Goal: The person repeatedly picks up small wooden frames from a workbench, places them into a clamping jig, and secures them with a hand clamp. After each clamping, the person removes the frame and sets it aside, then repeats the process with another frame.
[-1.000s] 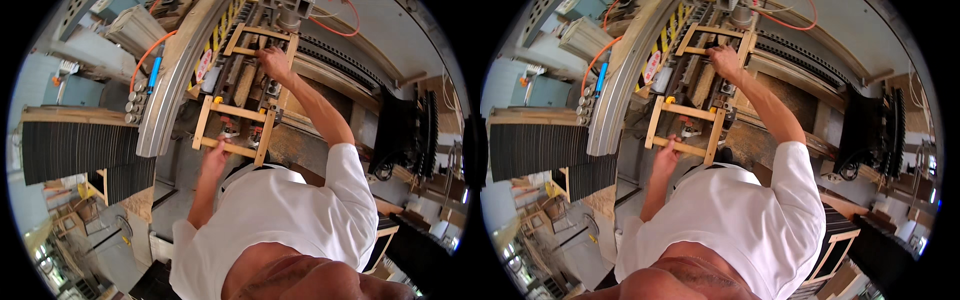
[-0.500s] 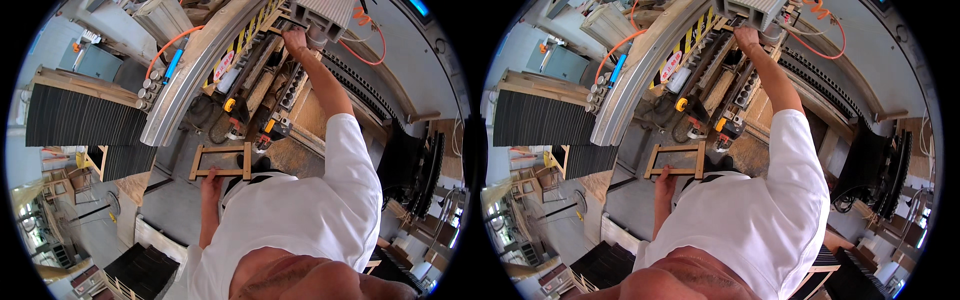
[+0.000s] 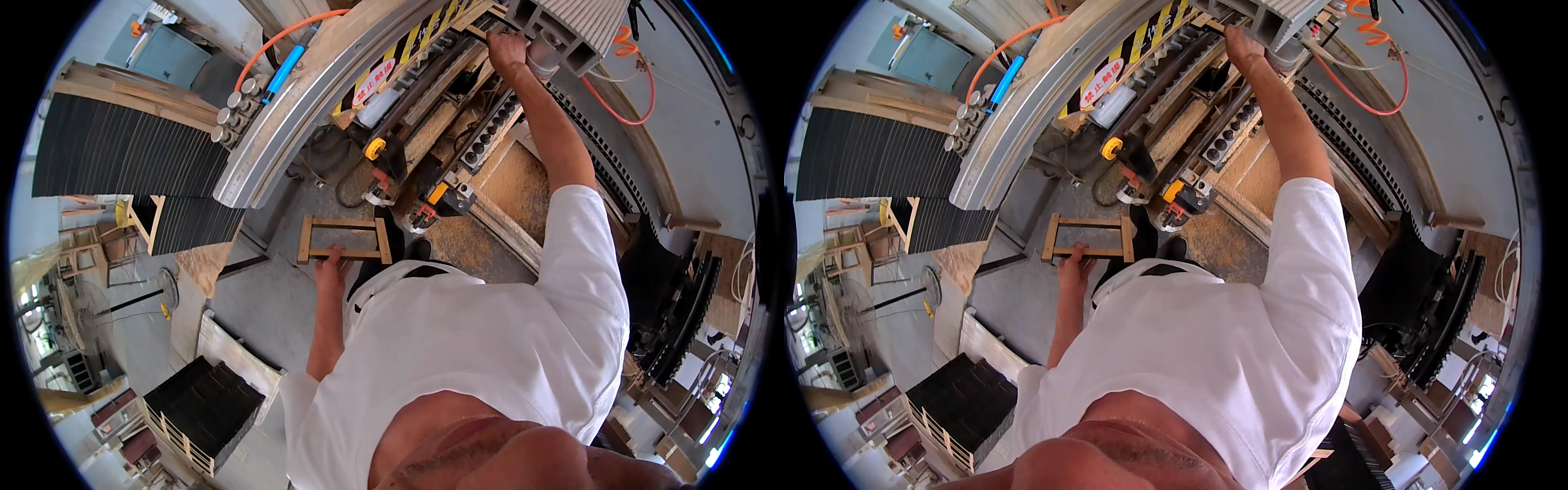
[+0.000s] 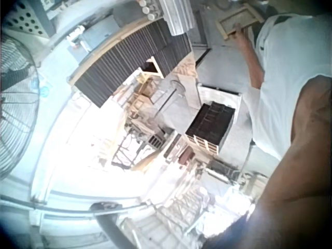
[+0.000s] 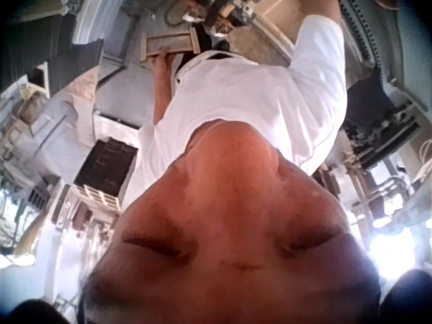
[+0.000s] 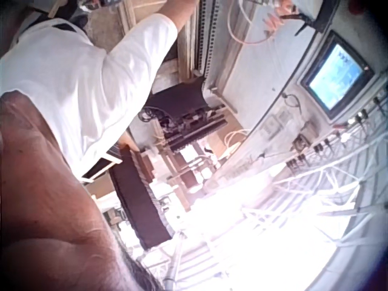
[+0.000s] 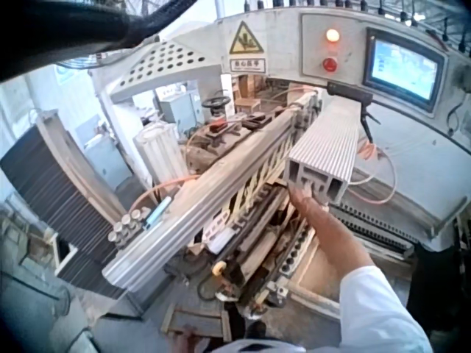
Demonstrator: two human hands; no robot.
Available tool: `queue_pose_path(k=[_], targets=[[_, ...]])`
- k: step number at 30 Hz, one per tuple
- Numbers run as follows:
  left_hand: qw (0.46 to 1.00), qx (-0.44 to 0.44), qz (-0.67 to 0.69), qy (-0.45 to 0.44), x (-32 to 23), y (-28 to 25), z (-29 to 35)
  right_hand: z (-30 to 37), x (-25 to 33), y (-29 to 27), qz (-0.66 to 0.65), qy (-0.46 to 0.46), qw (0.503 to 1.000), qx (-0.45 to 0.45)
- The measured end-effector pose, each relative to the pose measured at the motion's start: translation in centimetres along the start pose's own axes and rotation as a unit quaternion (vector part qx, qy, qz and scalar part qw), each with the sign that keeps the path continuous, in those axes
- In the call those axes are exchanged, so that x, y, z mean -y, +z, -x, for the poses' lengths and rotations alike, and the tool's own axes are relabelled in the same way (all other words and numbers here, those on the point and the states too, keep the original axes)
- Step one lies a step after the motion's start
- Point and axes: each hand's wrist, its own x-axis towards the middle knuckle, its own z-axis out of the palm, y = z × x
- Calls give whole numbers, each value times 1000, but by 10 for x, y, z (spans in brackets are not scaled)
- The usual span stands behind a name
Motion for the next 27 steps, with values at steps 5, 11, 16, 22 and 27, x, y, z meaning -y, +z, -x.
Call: queue_pose_path(k=[5,11,16,22,27], targets=[[995,-45,-69,60,10,-11,-12,-4,-3,-1,-85,25,991,98],[966,-93,-140,196,0,-42,6,-16,2,-4,-33,46,990,130],[895,-166,-267,317,-52,-80,29,-15,-11,3,49,9,989,138],[890,-207,-118,388,-128,-146,76,-13,7,-28,66,36,981,176],[868,-286,-15,405,-216,-223,91,3,37,-76,-61,44,996,41]])
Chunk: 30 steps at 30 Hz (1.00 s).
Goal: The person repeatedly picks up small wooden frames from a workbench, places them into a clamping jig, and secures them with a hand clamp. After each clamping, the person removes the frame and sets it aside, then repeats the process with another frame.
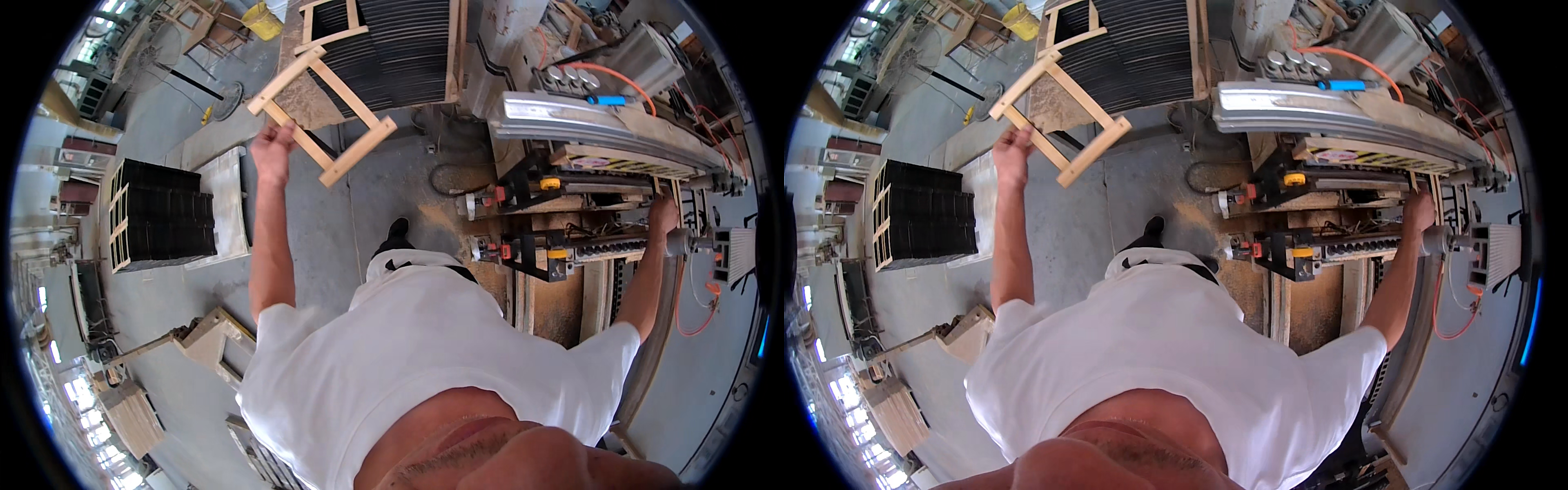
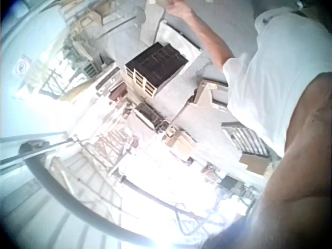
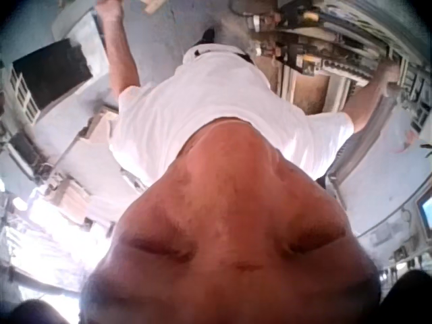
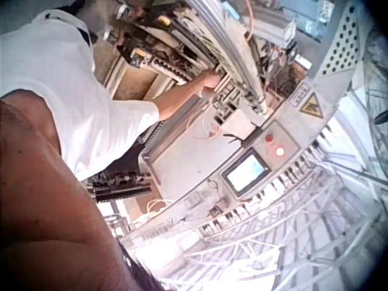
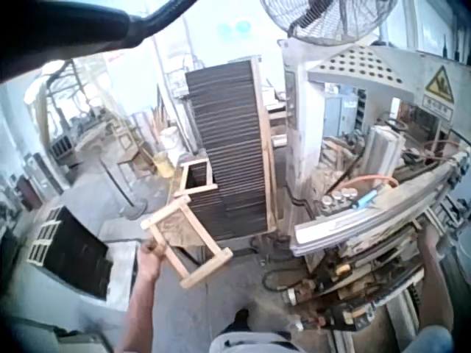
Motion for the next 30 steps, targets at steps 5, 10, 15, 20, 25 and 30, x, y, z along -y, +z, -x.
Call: queue_pose_path(k=[5,10,15,20,25,30], targets=[[994,39,101,-21,-23,-25,-141,84,101,-90,-315,-5,943,-104],[990,112,74,-42,-22,-1,-287,198,198,-128,-469,8,882,-55],[972,180,-152,16,-5,63,-371,283,252,-88,-470,89,873,95],[855,129,-471,173,-13,92,-350,359,287,-37,-472,117,852,195],[810,248,-376,377,-41,87,-257,400,321,-39,-425,148,865,222],[782,351,-414,305,-46,91,-235,413,334,-38,-403,164,871,229]])
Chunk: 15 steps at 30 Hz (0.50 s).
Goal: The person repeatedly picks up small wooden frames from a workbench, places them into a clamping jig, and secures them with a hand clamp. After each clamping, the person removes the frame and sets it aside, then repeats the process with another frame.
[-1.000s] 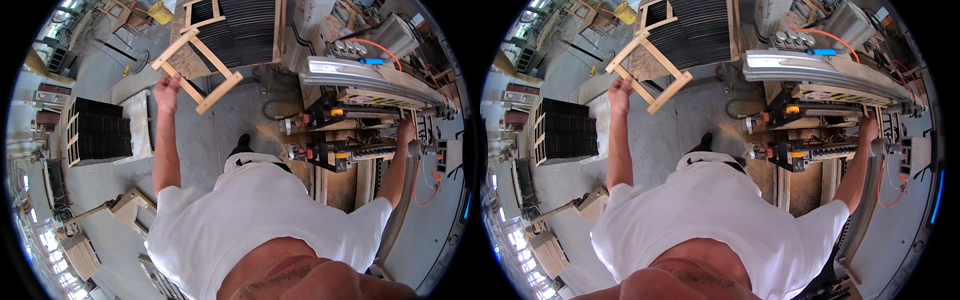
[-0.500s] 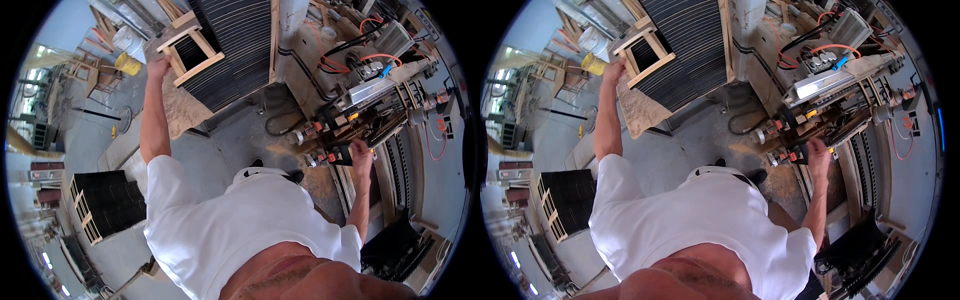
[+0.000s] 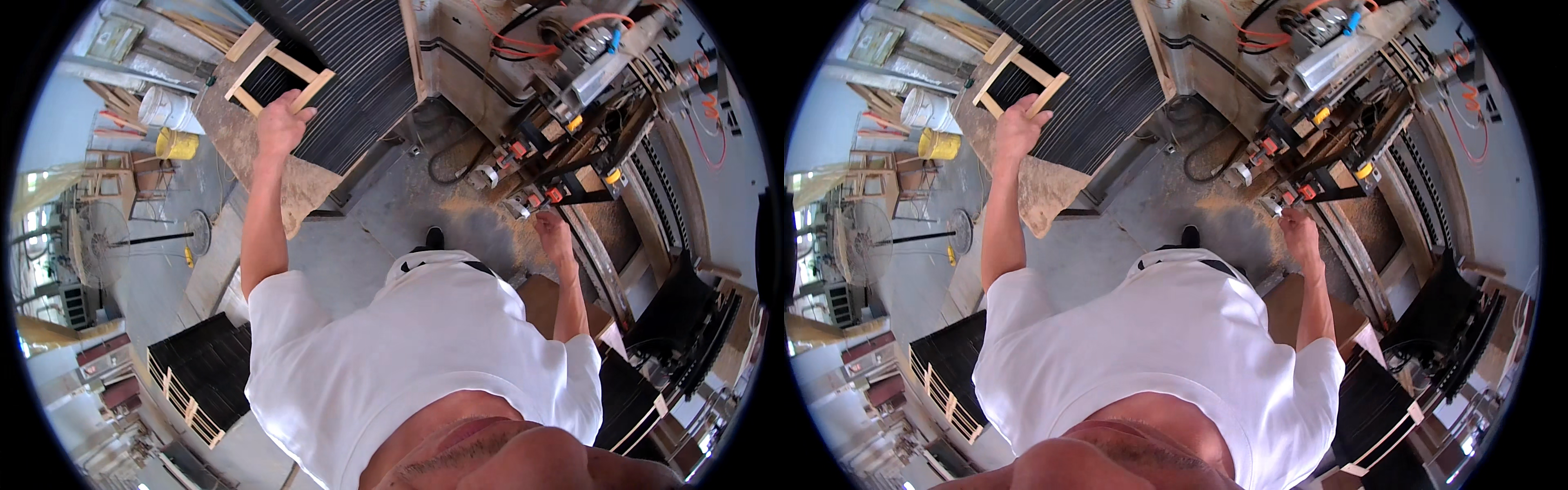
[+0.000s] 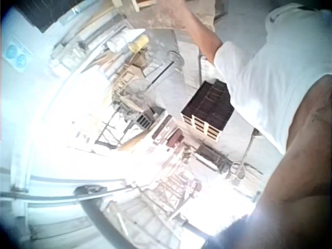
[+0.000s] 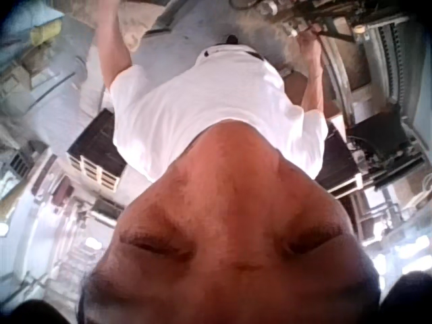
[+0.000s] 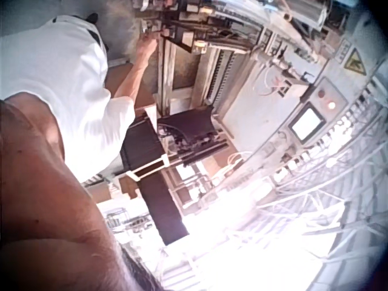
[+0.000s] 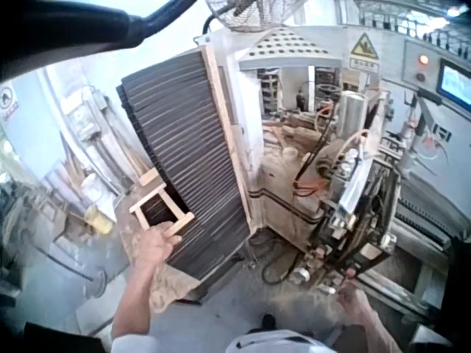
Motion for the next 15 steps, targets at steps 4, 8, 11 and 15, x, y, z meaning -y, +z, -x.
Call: queue_pose_path(k=[4,8,11,15], targets=[[998,-11,69,3,30,18,-15,24,-19,-1,1,16,999,-30],[1000,12,3,27,42,26,-27,61,-49,-21,55,45,996,-45],[989,-101,-69,87,-27,13,5,101,-59,-52,77,85,989,-92],[933,-324,56,146,-37,69,38,171,-24,-128,131,2,969,-210]])
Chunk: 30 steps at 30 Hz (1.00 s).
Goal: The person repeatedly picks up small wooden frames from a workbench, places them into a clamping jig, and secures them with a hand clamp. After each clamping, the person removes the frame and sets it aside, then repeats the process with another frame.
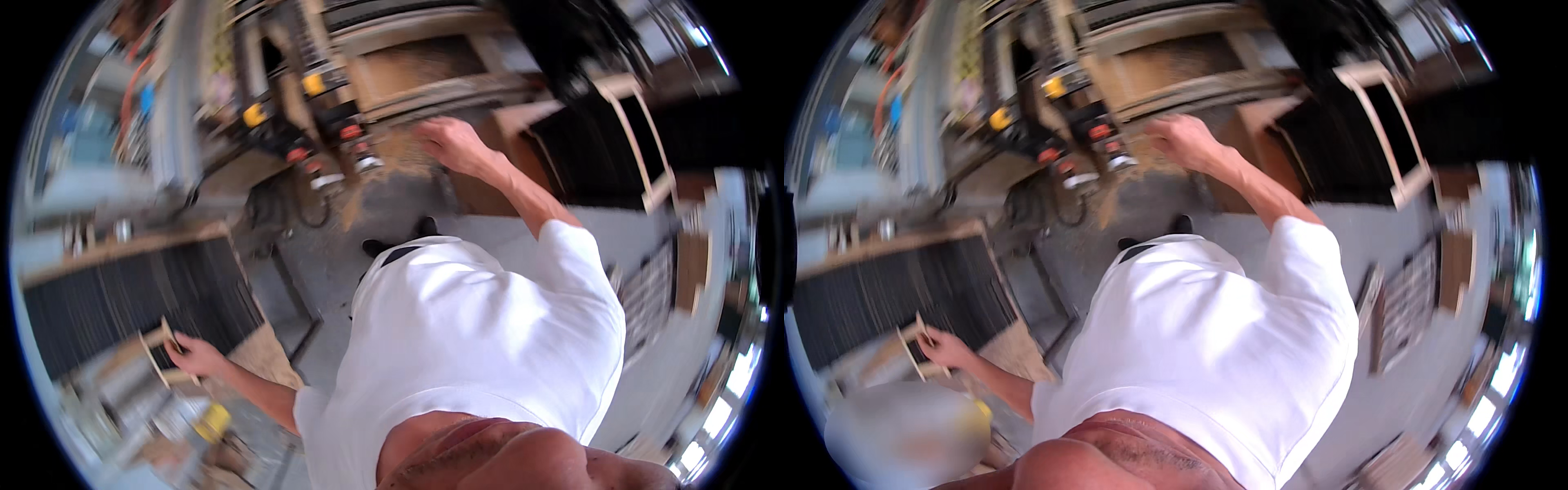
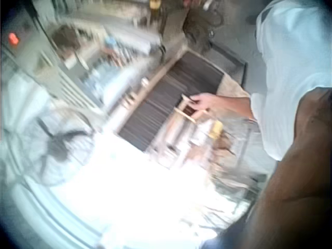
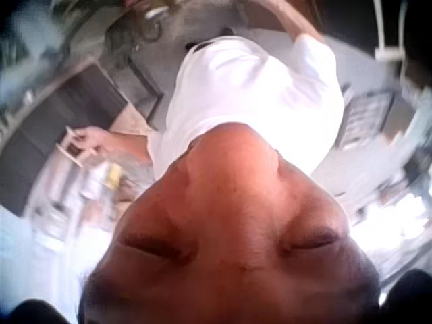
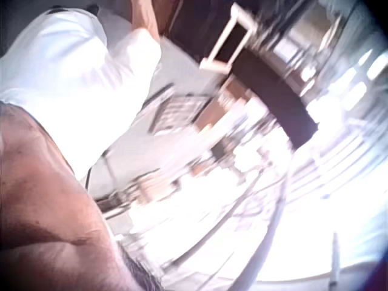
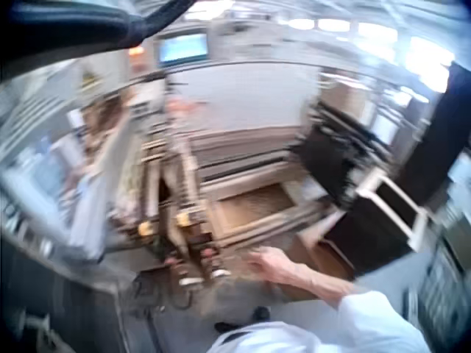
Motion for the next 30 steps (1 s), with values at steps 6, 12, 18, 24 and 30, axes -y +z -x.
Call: queue_pose_path(k=[6,12,18,24,30], targets=[[903,267,333,-42,-207,66,143,98,-8,-151,194,43,939,-280],[734,472,468,-142,-284,124,225,207,-30,-230,330,277,862,-266],[687,478,530,-138,-334,183,193,227,-25,-217,223,373,851,-296],[712,408,542,-182,-374,280,113,201,-21,-223,264,334,849,-314],[640,458,544,-290,-433,382,33,111,11,-223,205,309,856,-360]])
